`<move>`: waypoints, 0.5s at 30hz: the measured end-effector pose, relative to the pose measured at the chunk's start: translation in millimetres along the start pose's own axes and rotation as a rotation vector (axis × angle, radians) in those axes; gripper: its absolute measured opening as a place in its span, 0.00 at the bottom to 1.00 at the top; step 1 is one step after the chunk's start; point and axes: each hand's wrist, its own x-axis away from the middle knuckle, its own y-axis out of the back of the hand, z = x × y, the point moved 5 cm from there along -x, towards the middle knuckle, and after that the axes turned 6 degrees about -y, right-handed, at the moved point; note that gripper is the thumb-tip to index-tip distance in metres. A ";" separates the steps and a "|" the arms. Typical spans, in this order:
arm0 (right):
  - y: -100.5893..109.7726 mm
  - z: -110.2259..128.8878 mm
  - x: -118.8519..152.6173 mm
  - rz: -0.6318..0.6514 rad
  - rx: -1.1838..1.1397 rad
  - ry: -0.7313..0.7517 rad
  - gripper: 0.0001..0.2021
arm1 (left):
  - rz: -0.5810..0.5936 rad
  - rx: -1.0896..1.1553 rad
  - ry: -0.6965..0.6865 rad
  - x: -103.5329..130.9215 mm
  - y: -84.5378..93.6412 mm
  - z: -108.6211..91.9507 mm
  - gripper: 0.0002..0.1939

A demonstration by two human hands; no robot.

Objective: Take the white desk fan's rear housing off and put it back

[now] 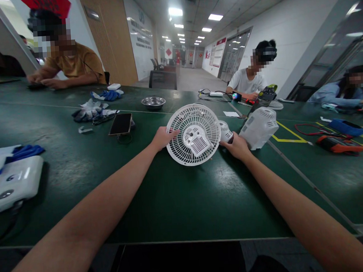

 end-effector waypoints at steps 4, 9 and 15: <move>30.9 26.6 13.6 -0.222 -0.178 0.146 0.31 | 0.003 0.052 0.005 2.1 -1.4 -2.9 0.16; 3.3 61.2 43.3 0.361 -0.838 -0.059 0.23 | -0.019 0.060 0.020 2.2 -1.6 -4.7 0.18; -33.9 109.7 95.5 0.924 -1.262 -0.283 0.22 | -0.026 0.053 -0.012 3.5 0.4 -7.3 0.20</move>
